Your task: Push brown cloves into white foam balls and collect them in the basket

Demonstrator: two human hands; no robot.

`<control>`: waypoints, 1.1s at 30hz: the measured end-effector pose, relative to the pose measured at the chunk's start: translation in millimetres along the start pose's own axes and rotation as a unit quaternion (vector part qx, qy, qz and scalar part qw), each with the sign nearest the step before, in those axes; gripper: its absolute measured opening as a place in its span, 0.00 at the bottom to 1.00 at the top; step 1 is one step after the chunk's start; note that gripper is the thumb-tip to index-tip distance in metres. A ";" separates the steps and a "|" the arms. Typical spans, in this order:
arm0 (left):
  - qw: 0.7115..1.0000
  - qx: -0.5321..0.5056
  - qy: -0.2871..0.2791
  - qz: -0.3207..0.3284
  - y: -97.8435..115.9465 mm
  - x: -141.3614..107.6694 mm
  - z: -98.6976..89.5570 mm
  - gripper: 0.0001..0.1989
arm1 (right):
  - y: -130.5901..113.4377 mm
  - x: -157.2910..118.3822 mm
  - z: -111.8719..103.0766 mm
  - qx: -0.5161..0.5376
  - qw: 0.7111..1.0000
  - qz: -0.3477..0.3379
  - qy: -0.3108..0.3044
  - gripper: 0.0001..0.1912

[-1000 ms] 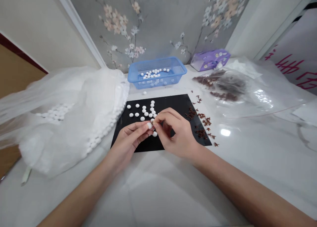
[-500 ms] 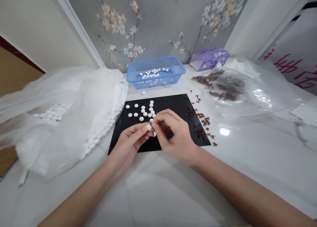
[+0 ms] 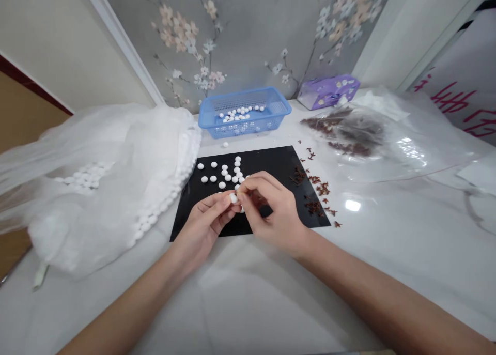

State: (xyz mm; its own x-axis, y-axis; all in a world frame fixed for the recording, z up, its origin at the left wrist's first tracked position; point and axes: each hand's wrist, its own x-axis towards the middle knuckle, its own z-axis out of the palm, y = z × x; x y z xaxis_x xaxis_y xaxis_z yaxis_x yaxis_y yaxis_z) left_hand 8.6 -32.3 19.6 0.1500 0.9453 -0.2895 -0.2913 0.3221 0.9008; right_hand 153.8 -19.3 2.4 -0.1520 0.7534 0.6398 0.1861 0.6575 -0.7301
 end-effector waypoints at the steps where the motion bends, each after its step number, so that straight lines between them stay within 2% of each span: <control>1: 1.000 0.000 0.002 0.001 0.1 0.0 0.0 0.05 | -0.6 -0.3 0.1 0.000 1.000 -0.003 0.002 0.03; 6: 1.000 0.001 0.019 0.004 -1.1 0.0 -2.7 0.05 | -1.8 -0.6 1.5 0.012 1.000 -0.006 -0.003 0.06; 15: 0.999 -0.040 0.020 -0.004 -0.7 0.0 -3.9 0.04 | -1.2 0.1 2.6 0.008 1.000 -0.010 -0.008 0.04; 26: 0.998 -0.062 0.010 0.002 -1.3 -0.3 -1.8 0.04 | -2.3 -3.4 7.7 -0.027 0.998 -0.050 0.038 0.05; 33: 0.995 -0.091 0.026 0.006 -2.2 -1.2 -2.3 0.06 | -2.0 -4.5 10.4 -0.004 0.998 0.017 0.065 0.10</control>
State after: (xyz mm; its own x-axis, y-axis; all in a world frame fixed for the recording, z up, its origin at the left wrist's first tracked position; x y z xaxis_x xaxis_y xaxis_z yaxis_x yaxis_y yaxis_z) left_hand 6.9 -34.1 17.2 0.0969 0.9490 -0.3000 -0.4606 0.3100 0.8317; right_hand 144.0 -23.9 -1.5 -0.0183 0.7676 0.6407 0.1965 0.6311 -0.7504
